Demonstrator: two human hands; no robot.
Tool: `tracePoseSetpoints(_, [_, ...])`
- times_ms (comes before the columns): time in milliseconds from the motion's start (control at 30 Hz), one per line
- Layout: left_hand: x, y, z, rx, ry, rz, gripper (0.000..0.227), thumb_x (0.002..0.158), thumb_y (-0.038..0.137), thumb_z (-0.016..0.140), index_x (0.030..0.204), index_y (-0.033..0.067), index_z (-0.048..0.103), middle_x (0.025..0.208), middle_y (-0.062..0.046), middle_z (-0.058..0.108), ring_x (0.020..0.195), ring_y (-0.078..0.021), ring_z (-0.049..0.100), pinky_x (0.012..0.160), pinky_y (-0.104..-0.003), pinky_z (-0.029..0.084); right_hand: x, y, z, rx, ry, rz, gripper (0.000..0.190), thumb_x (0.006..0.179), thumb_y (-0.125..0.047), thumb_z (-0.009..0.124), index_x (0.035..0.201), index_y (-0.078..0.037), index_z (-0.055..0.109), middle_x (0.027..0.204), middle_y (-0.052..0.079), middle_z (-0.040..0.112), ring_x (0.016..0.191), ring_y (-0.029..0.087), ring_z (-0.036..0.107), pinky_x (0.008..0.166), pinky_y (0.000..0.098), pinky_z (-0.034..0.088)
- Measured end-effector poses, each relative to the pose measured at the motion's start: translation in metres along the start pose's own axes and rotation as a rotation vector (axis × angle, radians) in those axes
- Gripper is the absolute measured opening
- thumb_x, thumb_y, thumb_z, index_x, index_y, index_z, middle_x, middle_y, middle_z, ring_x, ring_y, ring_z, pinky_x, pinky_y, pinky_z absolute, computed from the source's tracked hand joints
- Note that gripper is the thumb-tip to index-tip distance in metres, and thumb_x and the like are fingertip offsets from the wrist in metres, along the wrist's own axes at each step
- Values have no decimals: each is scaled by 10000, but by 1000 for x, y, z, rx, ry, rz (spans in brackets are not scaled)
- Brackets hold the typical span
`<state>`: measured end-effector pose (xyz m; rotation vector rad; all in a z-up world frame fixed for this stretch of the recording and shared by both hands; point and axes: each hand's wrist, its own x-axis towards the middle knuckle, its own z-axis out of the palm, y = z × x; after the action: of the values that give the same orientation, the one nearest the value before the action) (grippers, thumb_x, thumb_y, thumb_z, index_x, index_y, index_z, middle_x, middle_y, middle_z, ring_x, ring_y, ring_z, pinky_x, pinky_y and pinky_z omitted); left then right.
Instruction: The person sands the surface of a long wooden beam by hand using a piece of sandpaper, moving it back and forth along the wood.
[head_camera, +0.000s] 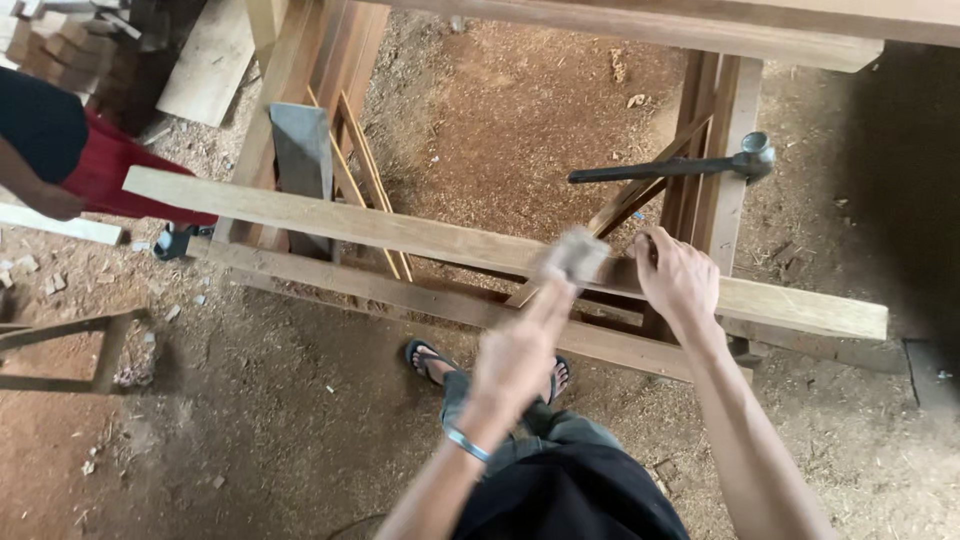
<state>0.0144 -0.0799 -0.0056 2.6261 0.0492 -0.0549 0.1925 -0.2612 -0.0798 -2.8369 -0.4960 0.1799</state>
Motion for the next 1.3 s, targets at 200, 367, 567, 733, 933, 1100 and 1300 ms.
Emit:
tracePoseSetpoints(200, [-8, -94, -32, -10, 233, -562, 792, 938, -9, 547, 1607, 255, 216, 878, -109, 706, 477, -128, 539, 365, -267, 421, -2, -6, -3, -6, -10, 19, 394, 1105, -395, 393, 1055, -136, 685, 727, 107, 725, 619, 248, 705, 690, 419, 551])
tracePoseSetpoints(367, [9, -19, -18, -96, 243, -331, 738, 954, -20, 510, 1575, 276, 240, 1103, -67, 654, 479, -129, 595, 361, -244, 451, -4, -5, -2, -24, 53, -3, 364, 1079, -375, 415, 1064, -123, 678, 745, 144, 721, 687, 313, 710, 726, 455, 548])
tracePoseSetpoints(567, [22, -33, -81, 128, -56, -418, 818, 932, -11, 438, 1631, 287, 136, 1327, -62, 458, 539, -158, 614, 390, -259, 429, -6, 1, 1, 49, 123, -44, 349, 1079, -345, 417, 1083, -99, 666, 742, 141, 723, 683, 321, 709, 750, 474, 536])
tracePoseSetpoints(733, [24, -72, -73, 38, 162, -469, 898, 773, -142, 417, 1551, 228, 162, 1651, -51, 269, 524, -96, 636, 320, -231, 443, 0, -1, -1, 27, 67, 26, 346, 1085, -353, 411, 1154, -127, 663, 736, 155, 718, 671, 315, 710, 756, 458, 546])
tracePoseSetpoints(933, [10, 17, -10, 88, 29, 62, 877, 819, -71, 485, 1560, 297, 195, 1610, -38, 464, 394, -90, 511, 346, -220, 436, -2, -3, -3, 24, 112, -20, 306, 1039, -311, 441, 1161, -140, 664, 728, 138, 721, 665, 303, 704, 740, 455, 540])
tracePoseSetpoints(1100, [-14, -92, -67, -278, 290, -506, 604, 1019, 78, 467, 1560, 274, 282, 1609, -107, 382, 380, -115, 442, 290, -252, 358, -4, -4, -2, 35, 71, 8, 299, 1093, -328, 414, 1105, -171, 669, 736, 108, 721, 668, 272, 711, 761, 439, 547])
tracePoseSetpoints(1300, [-16, -62, -13, -126, 440, -474, 622, 1017, 50, 501, 1590, 237, 345, 865, -89, 619, 493, -109, 542, 381, -260, 445, 0, -8, -6, 27, -53, 100, 347, 1096, -373, 378, 1130, -169, 657, 760, 107, 733, 653, 266, 720, 736, 434, 548])
